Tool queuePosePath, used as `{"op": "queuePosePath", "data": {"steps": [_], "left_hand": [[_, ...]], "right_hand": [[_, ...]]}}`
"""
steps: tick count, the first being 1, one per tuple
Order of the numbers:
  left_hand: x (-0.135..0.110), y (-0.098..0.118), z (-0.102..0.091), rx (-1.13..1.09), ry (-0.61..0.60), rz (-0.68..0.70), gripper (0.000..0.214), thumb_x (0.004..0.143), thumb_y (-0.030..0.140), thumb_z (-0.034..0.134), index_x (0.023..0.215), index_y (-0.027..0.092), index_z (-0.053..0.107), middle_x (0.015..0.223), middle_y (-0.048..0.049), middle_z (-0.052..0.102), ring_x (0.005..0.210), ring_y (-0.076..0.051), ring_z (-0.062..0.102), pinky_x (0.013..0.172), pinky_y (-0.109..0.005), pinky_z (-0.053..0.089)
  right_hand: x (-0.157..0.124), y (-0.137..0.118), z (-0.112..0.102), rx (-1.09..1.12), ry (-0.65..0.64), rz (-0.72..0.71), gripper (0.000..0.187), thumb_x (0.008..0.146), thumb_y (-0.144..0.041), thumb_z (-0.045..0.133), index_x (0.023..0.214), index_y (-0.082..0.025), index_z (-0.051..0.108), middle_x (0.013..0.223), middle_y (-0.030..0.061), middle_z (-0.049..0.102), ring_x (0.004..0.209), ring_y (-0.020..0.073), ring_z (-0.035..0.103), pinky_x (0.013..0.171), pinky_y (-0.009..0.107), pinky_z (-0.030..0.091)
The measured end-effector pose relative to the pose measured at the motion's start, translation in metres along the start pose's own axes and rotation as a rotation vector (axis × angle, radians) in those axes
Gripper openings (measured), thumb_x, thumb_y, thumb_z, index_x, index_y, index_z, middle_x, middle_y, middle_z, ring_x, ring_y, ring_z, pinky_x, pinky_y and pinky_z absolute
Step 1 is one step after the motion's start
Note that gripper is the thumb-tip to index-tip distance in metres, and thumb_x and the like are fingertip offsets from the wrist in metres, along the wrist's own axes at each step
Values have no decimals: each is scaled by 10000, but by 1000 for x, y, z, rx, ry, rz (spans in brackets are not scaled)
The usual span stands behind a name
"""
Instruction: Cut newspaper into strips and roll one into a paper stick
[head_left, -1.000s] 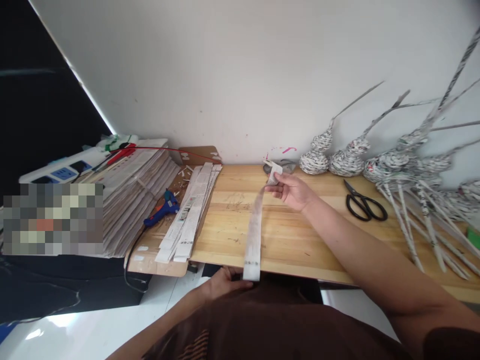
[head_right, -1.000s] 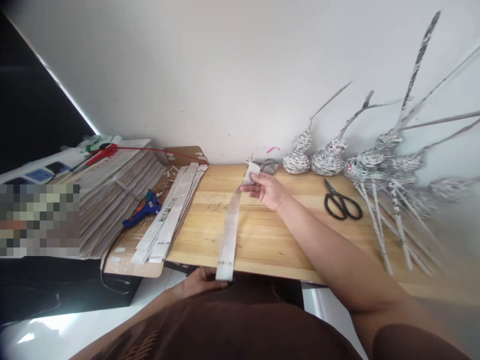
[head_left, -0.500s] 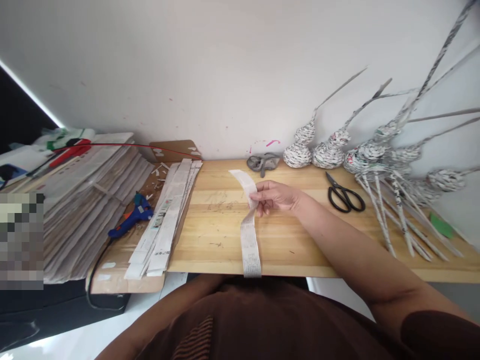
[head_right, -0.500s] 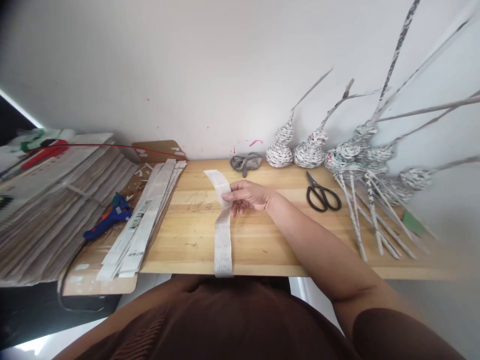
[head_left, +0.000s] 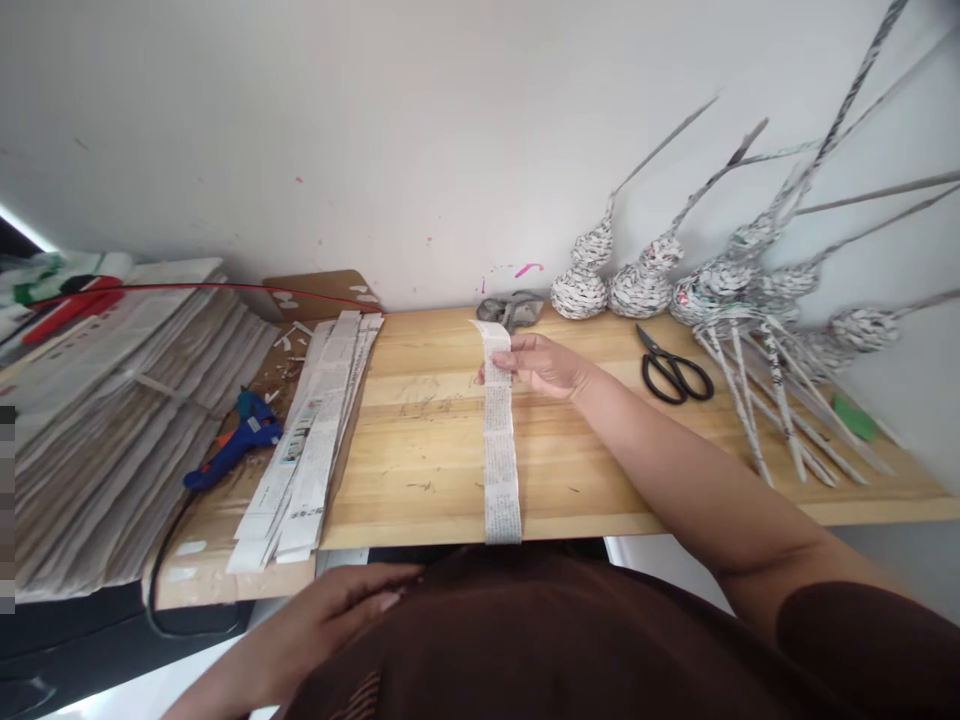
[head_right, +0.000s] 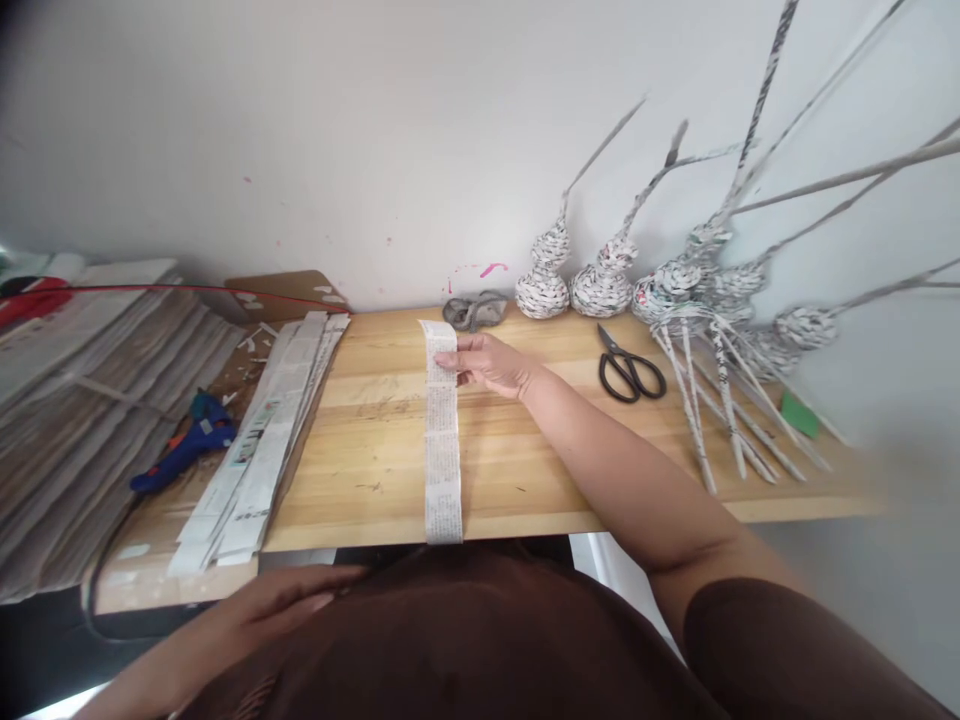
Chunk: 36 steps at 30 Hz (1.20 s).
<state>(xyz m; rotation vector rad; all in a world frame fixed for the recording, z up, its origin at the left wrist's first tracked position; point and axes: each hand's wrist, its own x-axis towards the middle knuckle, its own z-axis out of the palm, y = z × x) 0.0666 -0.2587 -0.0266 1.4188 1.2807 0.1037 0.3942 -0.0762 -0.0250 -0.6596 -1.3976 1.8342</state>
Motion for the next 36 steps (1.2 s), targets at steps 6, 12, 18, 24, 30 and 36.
{"op": "queuePosePath", "data": {"steps": [6, 12, 18, 24, 30, 36], "left_hand": [[13, 20, -36, 187, 391, 294, 362, 900, 436, 494, 1161, 272, 683, 1146, -62, 716, 1041, -242, 667, 943, -415, 529], [50, -21, -51, 819, 747, 587, 435, 863, 148, 430, 1248, 213, 621, 1255, -113, 635, 1188, -288, 555, 1030, -519, 445], [40, -15, -53, 708, 777, 541, 341, 850, 194, 484, 1120, 230, 689, 1167, -90, 688, 1112, -283, 610, 1009, -504, 460], [80, 76, -31, -8, 438, 337, 373, 862, 464, 572, 1133, 239, 693, 1112, -86, 723, 1040, -245, 653, 756, -312, 550], [141, 118, -28, -666, 312, 378, 295, 815, 398, 668, 890, 114, 695, 820, -100, 726, 574, -104, 611, 361, -133, 310], [165, 121, -43, -956, 265, 286, 92, 875, 155, 590, 900, 92, 653, 844, -101, 714, 728, -149, 701, 628, -222, 588]], "right_hand": [[-14, -12, -10, 138, -284, 61, 303, 627, -409, 842, 713, -157, 699, 888, 66, 725, 930, 293, 693, 850, 462, 525], [-17, -14, -19, 111, -187, 129, 355, 504, -380, 890, 628, -163, 637, 848, 39, 707, 939, 311, 687, 733, 433, 551], [-15, -9, -25, 44, -170, 155, 330, 545, -370, 870, 684, -166, 650, 833, 44, 710, 871, 248, 701, 639, 314, 558], [-2, 7, -2, -72, -140, 220, 285, 656, -312, 817, 855, -130, 724, 809, 49, 732, 681, 142, 688, 557, 207, 555], [4, 26, 32, -392, -164, 247, 273, 711, -357, 784, 856, -133, 727, 766, 19, 710, 656, 126, 663, 557, 208, 547], [17, 25, 15, -195, 238, -17, 427, 799, -504, 689, 1125, -229, 660, 1134, 47, 690, 1143, 195, 591, 957, 333, 494]]}}
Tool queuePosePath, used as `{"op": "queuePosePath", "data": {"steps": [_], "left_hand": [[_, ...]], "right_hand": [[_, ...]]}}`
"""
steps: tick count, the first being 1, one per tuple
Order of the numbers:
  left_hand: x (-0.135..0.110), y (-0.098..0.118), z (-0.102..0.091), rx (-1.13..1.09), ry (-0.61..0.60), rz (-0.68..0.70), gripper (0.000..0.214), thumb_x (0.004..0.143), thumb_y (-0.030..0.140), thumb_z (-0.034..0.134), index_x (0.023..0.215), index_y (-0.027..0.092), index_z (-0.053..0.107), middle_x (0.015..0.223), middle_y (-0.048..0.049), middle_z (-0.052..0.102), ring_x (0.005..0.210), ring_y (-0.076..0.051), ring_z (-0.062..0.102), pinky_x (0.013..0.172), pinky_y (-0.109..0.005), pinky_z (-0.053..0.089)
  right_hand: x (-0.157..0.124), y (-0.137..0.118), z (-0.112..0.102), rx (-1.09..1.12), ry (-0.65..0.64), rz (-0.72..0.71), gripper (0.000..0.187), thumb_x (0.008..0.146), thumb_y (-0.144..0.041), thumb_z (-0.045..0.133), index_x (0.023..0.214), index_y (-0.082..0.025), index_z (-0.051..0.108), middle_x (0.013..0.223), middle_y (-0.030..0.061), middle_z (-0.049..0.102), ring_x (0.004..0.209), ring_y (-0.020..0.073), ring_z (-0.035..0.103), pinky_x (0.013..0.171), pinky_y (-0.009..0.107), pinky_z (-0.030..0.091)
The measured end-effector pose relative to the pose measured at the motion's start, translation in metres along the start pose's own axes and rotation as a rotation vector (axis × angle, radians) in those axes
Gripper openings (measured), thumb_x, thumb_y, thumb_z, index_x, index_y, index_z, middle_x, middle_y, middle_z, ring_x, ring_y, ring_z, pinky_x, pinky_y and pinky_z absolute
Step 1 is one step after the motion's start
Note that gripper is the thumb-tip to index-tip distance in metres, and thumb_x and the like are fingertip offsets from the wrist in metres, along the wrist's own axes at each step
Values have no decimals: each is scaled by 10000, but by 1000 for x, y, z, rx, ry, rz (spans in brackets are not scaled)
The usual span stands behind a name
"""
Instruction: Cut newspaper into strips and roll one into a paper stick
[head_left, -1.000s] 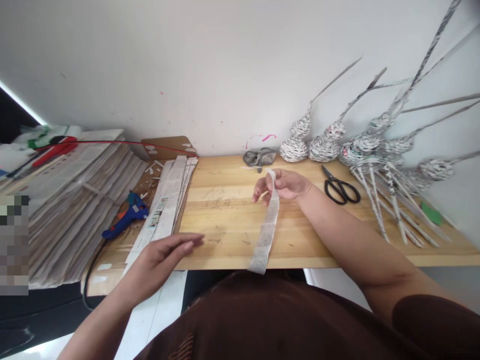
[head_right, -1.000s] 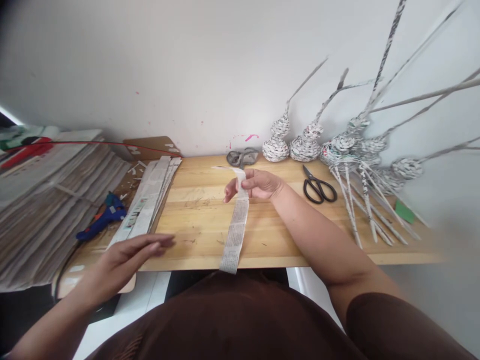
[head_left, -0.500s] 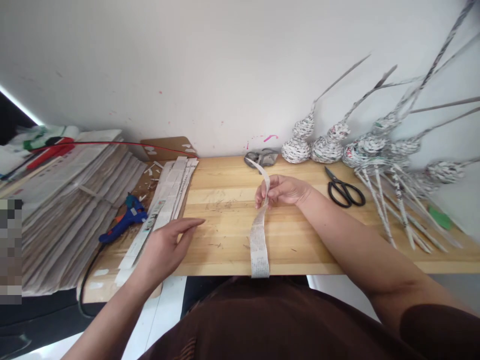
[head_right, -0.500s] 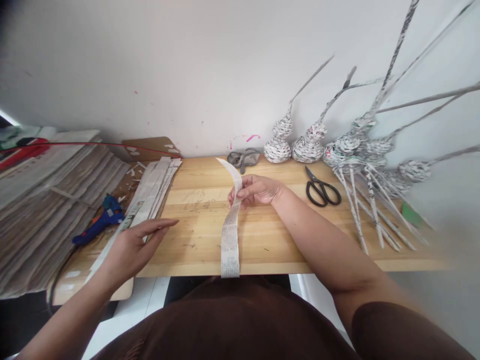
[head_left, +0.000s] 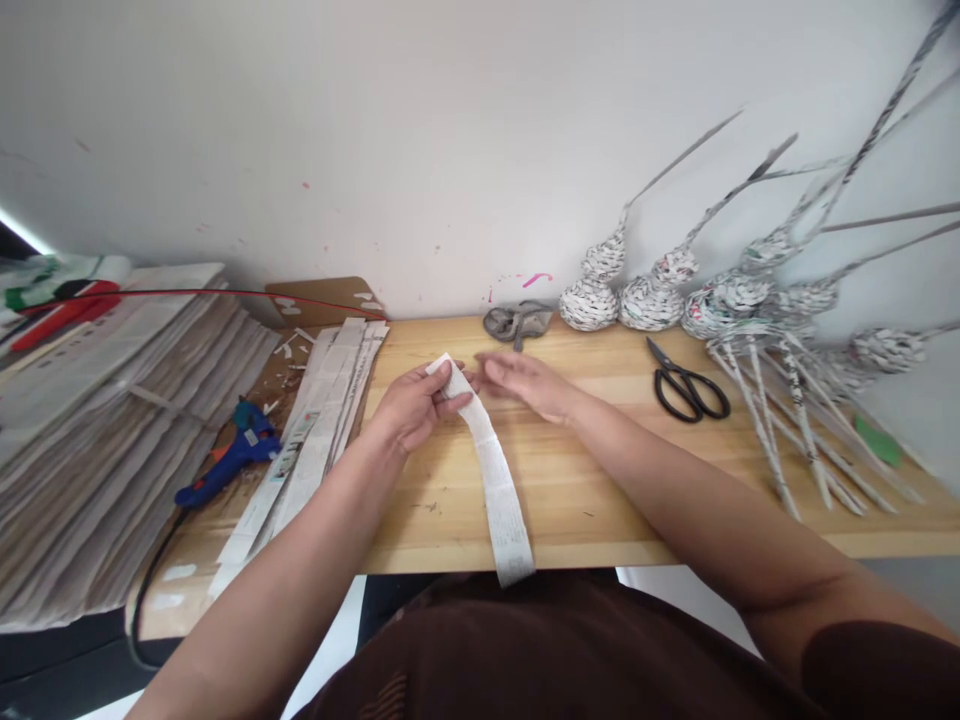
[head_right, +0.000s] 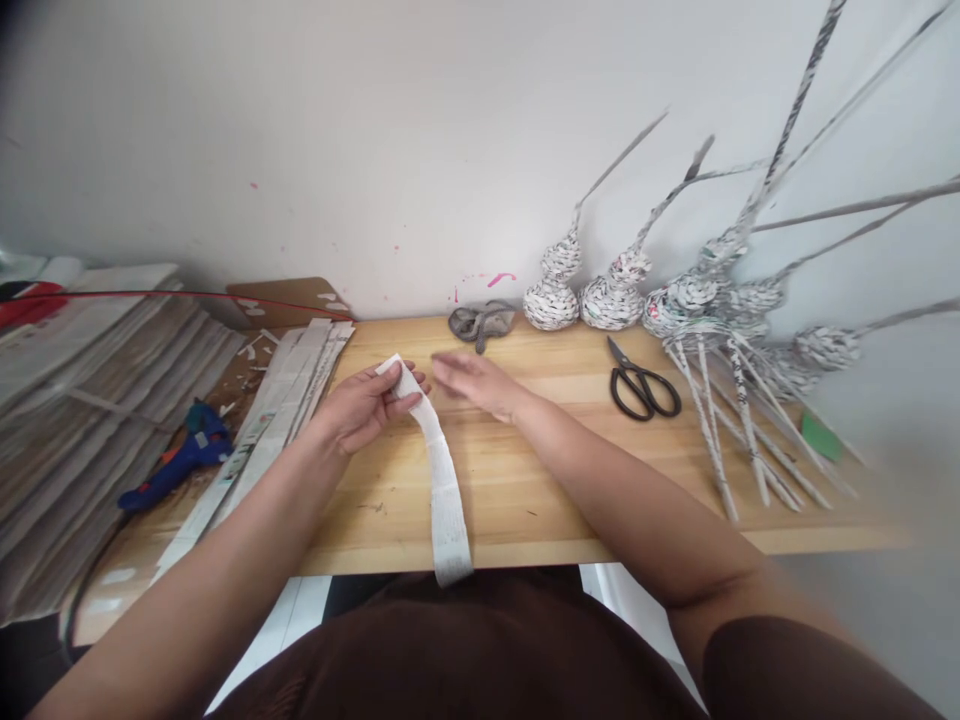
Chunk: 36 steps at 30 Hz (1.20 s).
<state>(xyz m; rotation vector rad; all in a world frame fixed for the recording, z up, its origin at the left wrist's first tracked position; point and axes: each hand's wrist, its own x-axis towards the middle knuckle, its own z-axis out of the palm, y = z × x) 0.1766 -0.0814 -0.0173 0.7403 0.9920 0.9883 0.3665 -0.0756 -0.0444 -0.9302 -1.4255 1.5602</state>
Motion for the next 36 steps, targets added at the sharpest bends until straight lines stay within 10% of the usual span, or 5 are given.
{"op": "queuePosePath", "data": {"steps": [6, 11, 16, 24, 36], "left_hand": [[25, 14, 12, 37, -52, -26, 185, 920, 171, 513, 1036, 97, 637, 858, -116, 718, 763, -176, 717, 610, -243, 603], [31, 24, 16, -141, -127, 32, 153, 919, 220, 532, 1018, 128, 604, 734, -32, 671, 634, -120, 692, 483, -149, 545], [35, 16, -1, -131, -295, 36, 151, 889, 249, 588, 995, 142, 602, 625, 7, 632, 491, -99, 639, 397, -136, 497], [39, 2, -11, 28, -460, -15, 290, 811, 351, 690, 1008, 146, 636, 661, -37, 682, 578, -164, 695, 462, -200, 548], [19, 0, 3, 420, -1027, -277, 375, 797, 476, 674, 967, 144, 716, 849, -130, 744, 759, -216, 721, 620, -268, 558]], "right_hand": [[12, 4, -21, 108, 318, 47, 295, 887, -489, 592, 936, -202, 633, 1002, 72, 703, 913, 156, 684, 825, 281, 561], [-4, -3, -11, 33, -23, 319, 233, 836, -373, 672, 807, -144, 640, 697, 80, 695, 566, 178, 690, 470, 248, 554], [-2, -2, 2, -49, -376, 515, 185, 848, -356, 621, 905, -180, 620, 806, 66, 731, 629, 165, 711, 534, 256, 583], [99, -31, -4, -452, 245, -79, 347, 910, -152, 405, 1227, -199, 539, 1291, 80, 603, 1190, 153, 560, 971, 330, 477], [66, -39, -43, -1162, 181, 71, 111, 764, -175, 647, 848, -143, 711, 1065, 189, 697, 1166, 364, 554, 1007, 453, 372]]}}
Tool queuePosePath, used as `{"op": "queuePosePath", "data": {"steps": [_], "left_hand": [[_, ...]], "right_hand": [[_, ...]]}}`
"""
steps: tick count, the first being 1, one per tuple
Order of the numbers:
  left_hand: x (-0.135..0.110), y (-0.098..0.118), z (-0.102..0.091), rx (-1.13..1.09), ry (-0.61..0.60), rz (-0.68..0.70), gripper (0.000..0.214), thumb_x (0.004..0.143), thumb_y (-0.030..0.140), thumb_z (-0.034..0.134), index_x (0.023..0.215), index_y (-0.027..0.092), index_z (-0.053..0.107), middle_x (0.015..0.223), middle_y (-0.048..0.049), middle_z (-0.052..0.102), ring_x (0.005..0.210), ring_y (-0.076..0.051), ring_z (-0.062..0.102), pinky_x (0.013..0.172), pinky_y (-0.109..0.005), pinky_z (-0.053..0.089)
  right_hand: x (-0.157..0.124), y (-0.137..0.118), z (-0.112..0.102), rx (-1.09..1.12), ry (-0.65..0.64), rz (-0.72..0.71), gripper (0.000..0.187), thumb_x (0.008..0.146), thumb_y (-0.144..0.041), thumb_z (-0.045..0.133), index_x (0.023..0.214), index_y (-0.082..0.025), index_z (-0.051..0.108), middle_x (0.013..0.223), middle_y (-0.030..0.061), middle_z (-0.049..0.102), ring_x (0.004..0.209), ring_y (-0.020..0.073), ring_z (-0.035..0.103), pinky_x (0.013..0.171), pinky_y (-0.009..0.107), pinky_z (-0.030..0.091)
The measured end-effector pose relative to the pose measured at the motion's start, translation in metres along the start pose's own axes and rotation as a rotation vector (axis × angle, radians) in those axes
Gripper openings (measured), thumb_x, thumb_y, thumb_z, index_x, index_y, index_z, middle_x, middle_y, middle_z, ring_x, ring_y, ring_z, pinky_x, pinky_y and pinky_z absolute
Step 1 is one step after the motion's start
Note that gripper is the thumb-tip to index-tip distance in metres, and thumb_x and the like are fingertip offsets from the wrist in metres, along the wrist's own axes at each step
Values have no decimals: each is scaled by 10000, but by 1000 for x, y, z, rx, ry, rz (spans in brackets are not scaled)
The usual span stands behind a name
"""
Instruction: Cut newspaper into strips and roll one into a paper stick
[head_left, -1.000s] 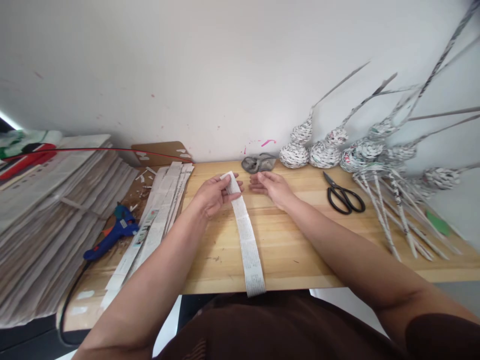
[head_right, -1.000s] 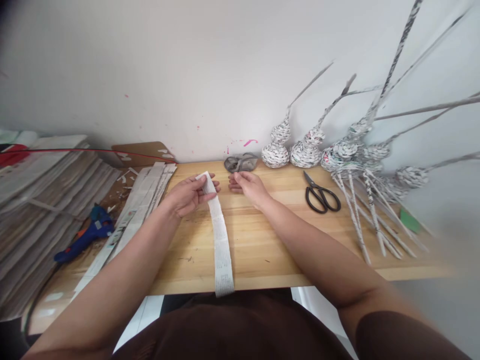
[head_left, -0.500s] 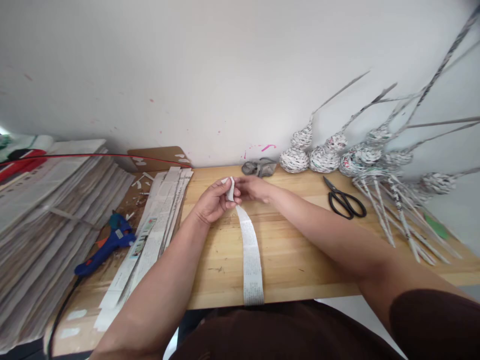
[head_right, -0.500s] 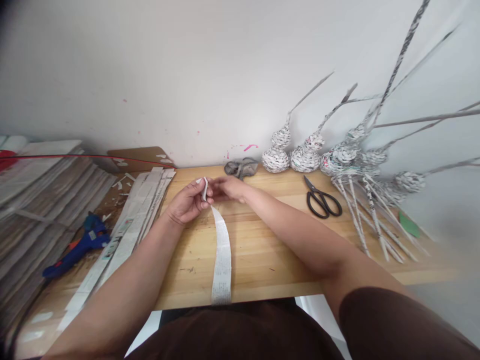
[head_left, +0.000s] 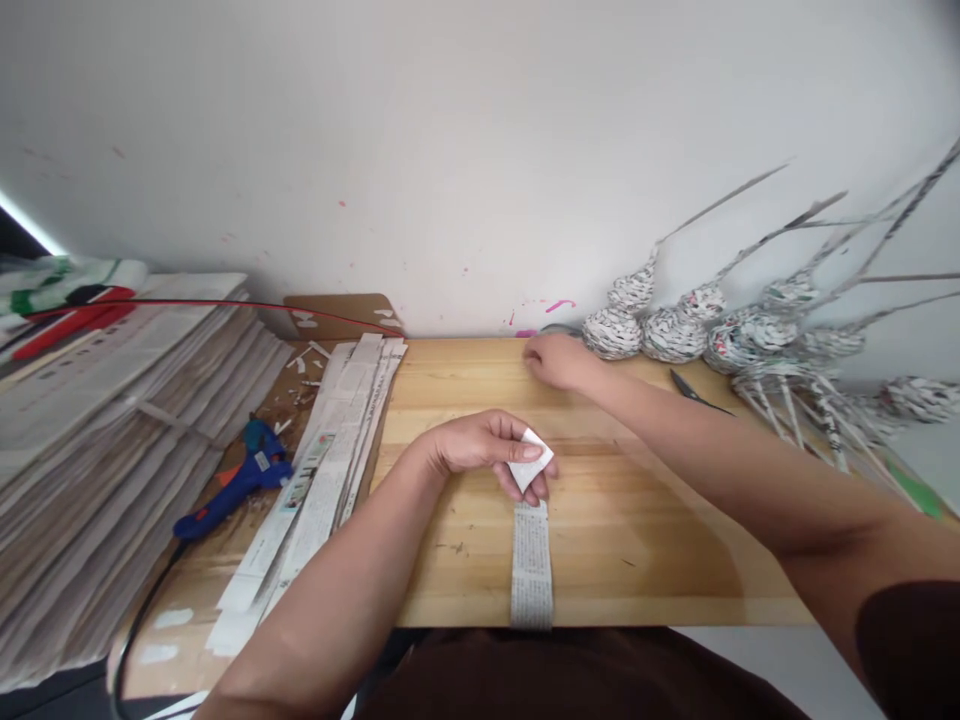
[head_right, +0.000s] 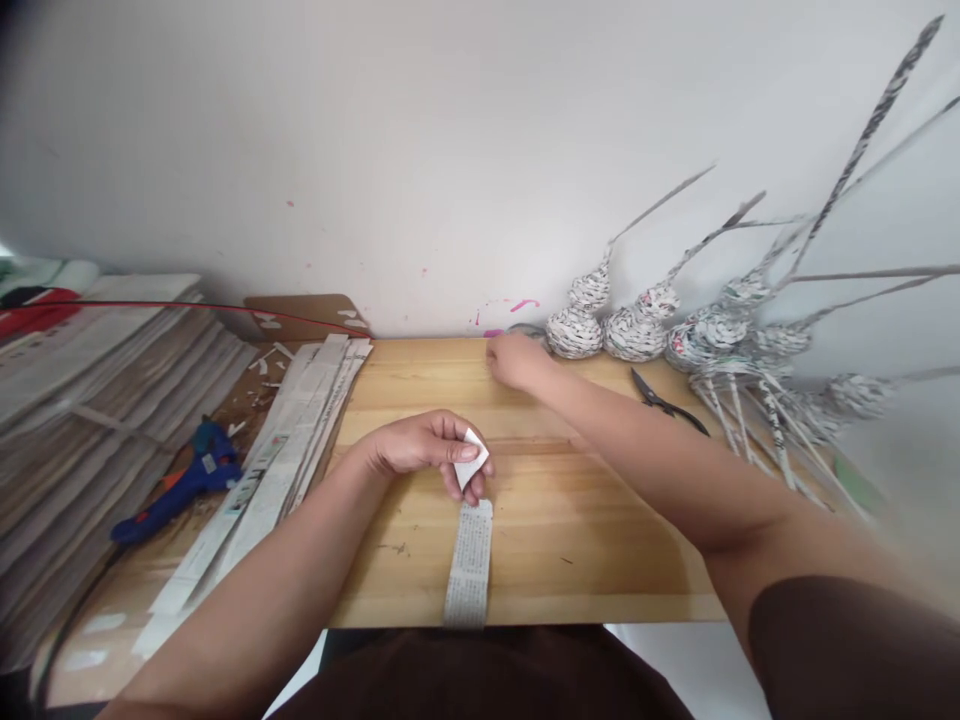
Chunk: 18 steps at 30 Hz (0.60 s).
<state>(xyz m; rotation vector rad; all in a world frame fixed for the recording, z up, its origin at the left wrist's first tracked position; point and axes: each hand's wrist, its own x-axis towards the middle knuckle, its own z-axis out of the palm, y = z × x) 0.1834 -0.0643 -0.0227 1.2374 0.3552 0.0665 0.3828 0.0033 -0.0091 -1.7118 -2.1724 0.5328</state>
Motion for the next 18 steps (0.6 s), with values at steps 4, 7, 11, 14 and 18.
{"op": "queuePosePath", "data": {"steps": [4, 7, 11, 14, 18], "left_hand": [[1, 3, 5, 25, -38, -17, 374, 801, 496, 660, 881, 136, 725, 862, -134, 744, 754, -204, 716, 624, -255, 552], [3, 2, 8, 18, -86, -29, 386, 803, 506, 653, 894, 137, 722, 854, -132, 744, 757, -201, 712, 618, -256, 557], [5, -2, 4, -34, -106, -11, 401, 794, 510, 662, 899, 125, 702, 810, -131, 739, 764, -221, 717, 602, -273, 575], [3, -2, 0, -100, -86, 37, 390, 789, 499, 672, 886, 122, 693, 761, -128, 734, 752, -235, 723, 594, -283, 580], [-2, 2, 4, -145, -165, 32, 385, 778, 481, 692, 876, 109, 705, 706, -136, 726, 694, -246, 723, 572, -293, 579]], "right_hand": [[-4, -4, -2, -13, -32, 37, 203, 822, -343, 642, 766, -156, 698, 917, 173, 717, 1065, 345, 618, 908, 407, 459], [10, -12, 6, 70, -126, 34, 370, 820, -507, 640, 741, -149, 695, 716, 125, 702, 778, 268, 688, 760, 367, 533], [32, -28, 21, 191, -39, -9, 398, 964, -455, 440, 1108, -141, 640, 925, 122, 715, 825, 191, 678, 842, 364, 522], [25, -44, 36, 231, -31, -93, 343, 976, -380, 432, 1180, -174, 614, 1038, 99, 706, 871, 165, 667, 848, 325, 516], [-3, -56, 54, 176, -114, -198, 250, 831, -370, 656, 1003, -196, 709, 905, 28, 724, 840, 181, 662, 802, 277, 512]]}}
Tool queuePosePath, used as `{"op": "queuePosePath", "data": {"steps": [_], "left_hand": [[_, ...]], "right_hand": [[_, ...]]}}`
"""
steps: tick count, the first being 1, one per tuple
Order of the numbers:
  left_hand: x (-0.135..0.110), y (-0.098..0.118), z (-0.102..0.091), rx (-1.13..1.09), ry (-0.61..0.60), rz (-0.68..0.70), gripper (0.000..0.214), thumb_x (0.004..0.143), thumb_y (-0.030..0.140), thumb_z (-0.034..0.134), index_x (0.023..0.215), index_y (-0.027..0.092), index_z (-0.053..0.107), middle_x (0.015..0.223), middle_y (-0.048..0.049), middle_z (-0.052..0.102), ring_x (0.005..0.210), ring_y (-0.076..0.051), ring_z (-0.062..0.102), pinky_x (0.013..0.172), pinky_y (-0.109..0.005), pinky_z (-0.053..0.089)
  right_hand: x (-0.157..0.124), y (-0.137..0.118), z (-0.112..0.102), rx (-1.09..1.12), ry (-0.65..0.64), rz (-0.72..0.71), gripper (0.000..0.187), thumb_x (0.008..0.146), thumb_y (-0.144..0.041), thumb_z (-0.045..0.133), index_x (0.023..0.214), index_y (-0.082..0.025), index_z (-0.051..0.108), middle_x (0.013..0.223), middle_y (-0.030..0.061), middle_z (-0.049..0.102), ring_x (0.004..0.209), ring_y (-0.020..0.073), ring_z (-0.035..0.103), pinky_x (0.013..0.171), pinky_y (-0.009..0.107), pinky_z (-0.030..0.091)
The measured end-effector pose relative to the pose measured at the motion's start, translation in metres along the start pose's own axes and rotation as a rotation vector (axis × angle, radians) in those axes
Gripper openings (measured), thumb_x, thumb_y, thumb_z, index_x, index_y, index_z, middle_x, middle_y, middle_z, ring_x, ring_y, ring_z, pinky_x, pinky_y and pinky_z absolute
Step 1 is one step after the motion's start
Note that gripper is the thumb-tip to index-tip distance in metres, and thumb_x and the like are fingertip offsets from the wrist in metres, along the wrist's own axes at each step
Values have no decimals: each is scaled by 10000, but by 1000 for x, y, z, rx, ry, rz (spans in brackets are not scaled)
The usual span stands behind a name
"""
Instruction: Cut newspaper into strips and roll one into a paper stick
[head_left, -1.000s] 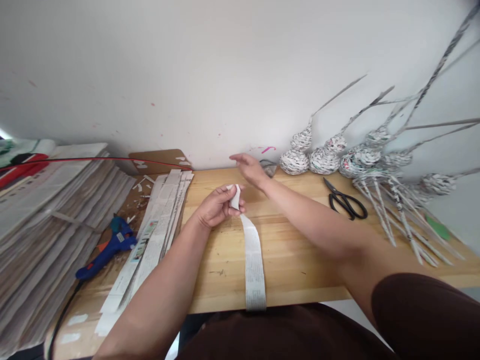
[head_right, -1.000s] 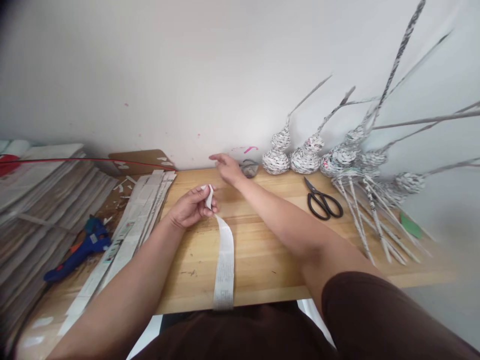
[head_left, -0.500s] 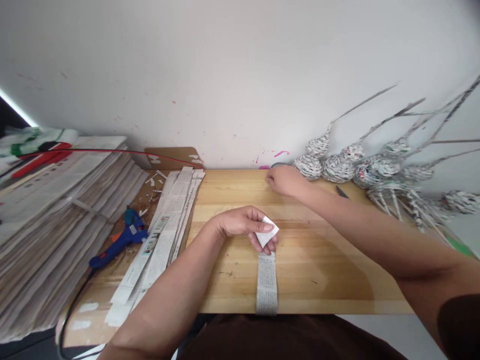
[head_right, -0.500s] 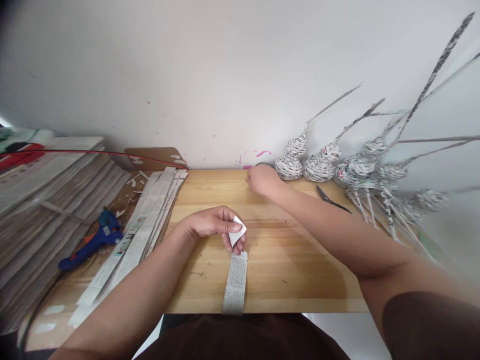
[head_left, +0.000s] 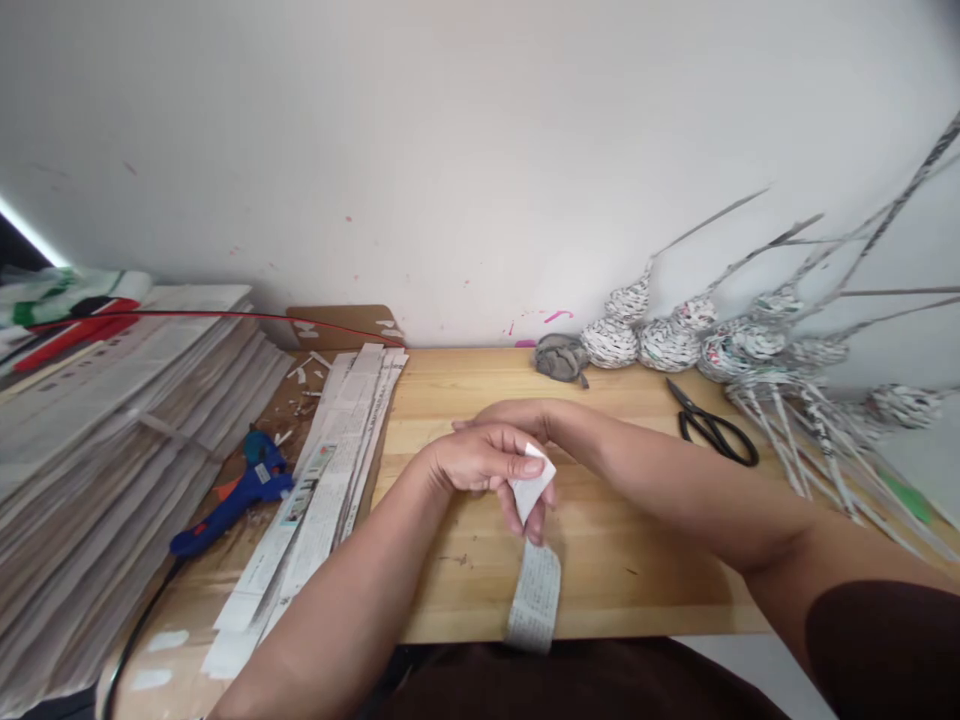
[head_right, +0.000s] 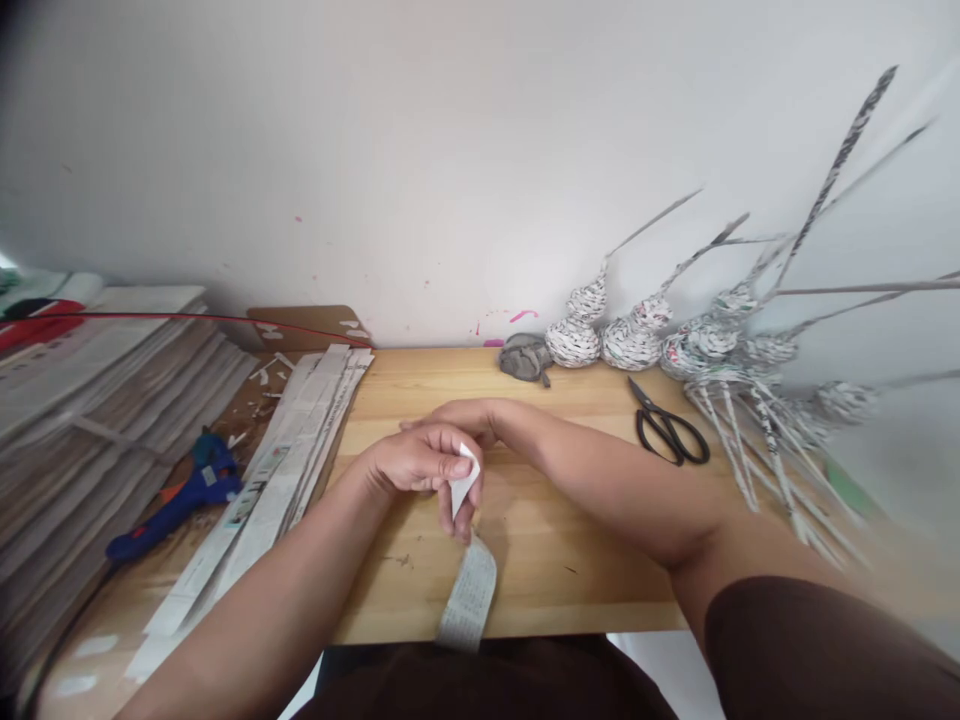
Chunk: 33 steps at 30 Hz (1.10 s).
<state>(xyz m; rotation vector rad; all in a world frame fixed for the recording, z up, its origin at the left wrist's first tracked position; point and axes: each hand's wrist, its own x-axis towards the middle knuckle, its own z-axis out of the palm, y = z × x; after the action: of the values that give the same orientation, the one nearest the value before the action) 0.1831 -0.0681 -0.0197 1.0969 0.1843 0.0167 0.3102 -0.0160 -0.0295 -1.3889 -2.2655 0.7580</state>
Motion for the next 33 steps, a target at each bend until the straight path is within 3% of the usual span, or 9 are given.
{"op": "queuePosePath", "data": {"steps": [4, 7, 10, 13, 19, 22, 28, 30, 33], "left_hand": [[0, 0, 3, 12, 40, 39, 351, 827, 441, 650, 921, 106, 702, 759, -140, 730, 728, -240, 725, 603, -292, 589], [4, -2, -2, -46, 236, 136, 320, 853, 411, 625, 967, 117, 680, 794, -127, 729, 752, -238, 728, 586, -272, 591], [11, -3, -10, -149, 511, 243, 266, 882, 361, 594, 965, 119, 669, 840, -120, 732, 780, -229, 731, 580, -249, 591], [17, -3, -14, -228, 680, 326, 228, 916, 295, 545, 950, 108, 671, 835, -120, 738, 783, -214, 732, 646, -266, 601], [17, -2, -16, -223, 753, 358, 225, 917, 188, 529, 1029, 76, 688, 937, -159, 743, 888, -207, 719, 748, -285, 597], [17, 0, -17, -216, 811, 362, 241, 918, 212, 526, 1031, 82, 694, 995, -171, 736, 859, -215, 722, 670, -279, 602], [19, -1, -19, -234, 863, 421, 232, 926, 219, 517, 994, 95, 701, 951, -147, 745, 833, -194, 724, 751, -283, 591], [19, -1, -20, -241, 879, 421, 229, 928, 226, 515, 996, 105, 697, 924, -132, 747, 834, -197, 724, 755, -292, 592], [20, -2, -21, -259, 891, 424, 241, 941, 237, 490, 1011, 114, 686, 906, -126, 745, 821, -195, 726, 747, -293, 593]], "right_hand": [[-6, 10, -21, -115, 154, 50, 346, 964, -290, 413, 1233, -197, 608, 1174, 75, 663, 1082, 208, 588, 959, 346, 433], [-7, 31, -50, -303, 281, 181, 419, 914, -261, 504, 1316, -149, 538, 1352, 164, 542, 1242, 299, 464, 1047, 439, 326], [-13, 48, -61, -425, 288, 328, 423, 804, -183, 624, 1203, -43, 608, 1271, 278, 561, 1202, 404, 464, 991, 510, 332], [-15, 53, -53, -480, 259, 352, 267, 842, -164, 567, 1067, -78, 680, 1163, 233, 636, 1106, 341, 546, 923, 410, 378], [3, 40, -25, -474, 221, 294, 362, 957, -394, 415, 886, -199, 712, 891, 77, 728, 773, 197, 637, 634, 272, 376], [12, 42, -19, -472, 261, 328, 436, 973, -466, 354, 930, -214, 708, 875, 72, 733, 744, 195, 639, 590, 269, 346], [19, 53, -30, -434, 299, 336, 710, 989, -566, 110, 987, -192, 714, 964, 113, 728, 838, 213, 646, 653, 279, 373], [14, 53, -33, -422, 272, 273, 651, 998, -542, 164, 1045, -185, 707, 1005, 113, 720, 896, 217, 636, 718, 283, 389], [0, 54, -34, -418, 226, 147, 424, 938, -504, 458, 1165, -215, 668, 1166, 95, 673, 1054, 228, 580, 851, 287, 378]]}}
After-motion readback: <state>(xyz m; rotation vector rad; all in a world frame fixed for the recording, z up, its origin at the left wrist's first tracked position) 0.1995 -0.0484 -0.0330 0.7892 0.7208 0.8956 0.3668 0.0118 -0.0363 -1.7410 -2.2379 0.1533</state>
